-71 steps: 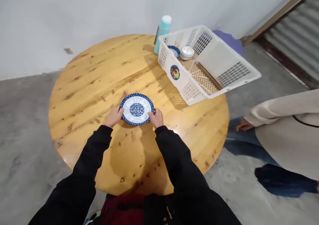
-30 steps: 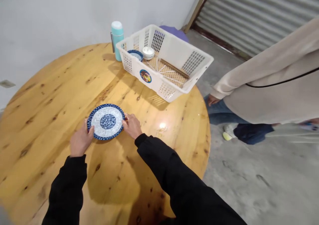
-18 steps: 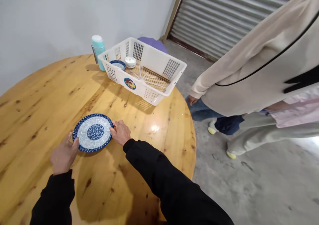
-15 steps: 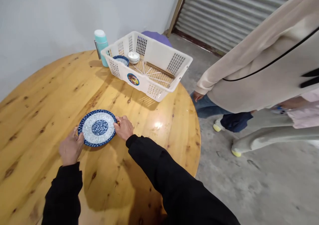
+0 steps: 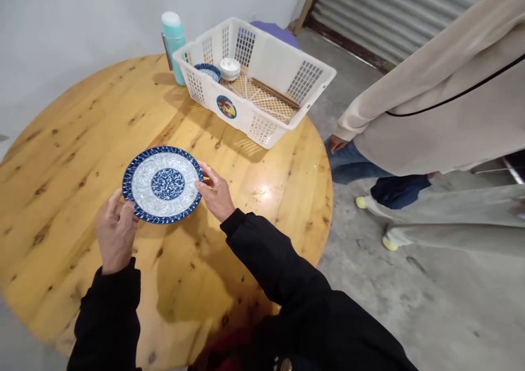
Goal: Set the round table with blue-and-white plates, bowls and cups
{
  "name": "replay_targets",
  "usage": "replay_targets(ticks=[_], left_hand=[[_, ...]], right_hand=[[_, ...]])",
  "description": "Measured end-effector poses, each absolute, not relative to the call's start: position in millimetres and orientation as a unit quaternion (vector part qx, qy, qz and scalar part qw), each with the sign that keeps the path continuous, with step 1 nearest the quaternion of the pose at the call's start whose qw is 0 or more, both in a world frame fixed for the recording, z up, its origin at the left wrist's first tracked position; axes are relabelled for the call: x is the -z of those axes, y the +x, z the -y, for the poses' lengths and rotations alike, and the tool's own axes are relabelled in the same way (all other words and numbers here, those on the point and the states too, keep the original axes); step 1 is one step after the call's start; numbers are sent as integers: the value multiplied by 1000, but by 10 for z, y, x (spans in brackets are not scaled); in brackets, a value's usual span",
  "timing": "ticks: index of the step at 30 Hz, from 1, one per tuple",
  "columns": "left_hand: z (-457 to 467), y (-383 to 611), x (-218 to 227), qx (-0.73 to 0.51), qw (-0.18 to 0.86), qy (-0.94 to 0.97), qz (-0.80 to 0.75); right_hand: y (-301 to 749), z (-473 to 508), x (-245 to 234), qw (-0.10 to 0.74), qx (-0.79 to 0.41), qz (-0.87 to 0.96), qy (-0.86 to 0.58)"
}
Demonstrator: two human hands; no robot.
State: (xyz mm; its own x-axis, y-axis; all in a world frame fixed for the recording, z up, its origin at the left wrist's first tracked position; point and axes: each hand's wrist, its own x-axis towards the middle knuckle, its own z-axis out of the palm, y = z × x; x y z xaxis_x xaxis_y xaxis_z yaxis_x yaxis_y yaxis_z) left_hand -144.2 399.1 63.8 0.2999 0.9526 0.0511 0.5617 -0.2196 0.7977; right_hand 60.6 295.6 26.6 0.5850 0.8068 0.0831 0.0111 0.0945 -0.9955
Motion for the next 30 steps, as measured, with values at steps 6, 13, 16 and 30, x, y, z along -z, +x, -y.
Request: replay_targets(ticks=[6, 13, 16, 30], left_hand=[[-2888, -1595, -485, -186, 557, 630, -508], [-1444, -1564, -245, -67, 654, 556, -508], [-1052, -1420, -170, -58, 655, 563, -501], [-809, -838, 156, -91, 592, 577, -556]], right_hand=[[752, -1990, -79, 599, -342, 323, -648], [855, -552, 112, 534, -407, 247, -699], [977, -100, 148, 539, -409, 225, -701], [1536, -17, 581, 583, -405, 296, -639]])
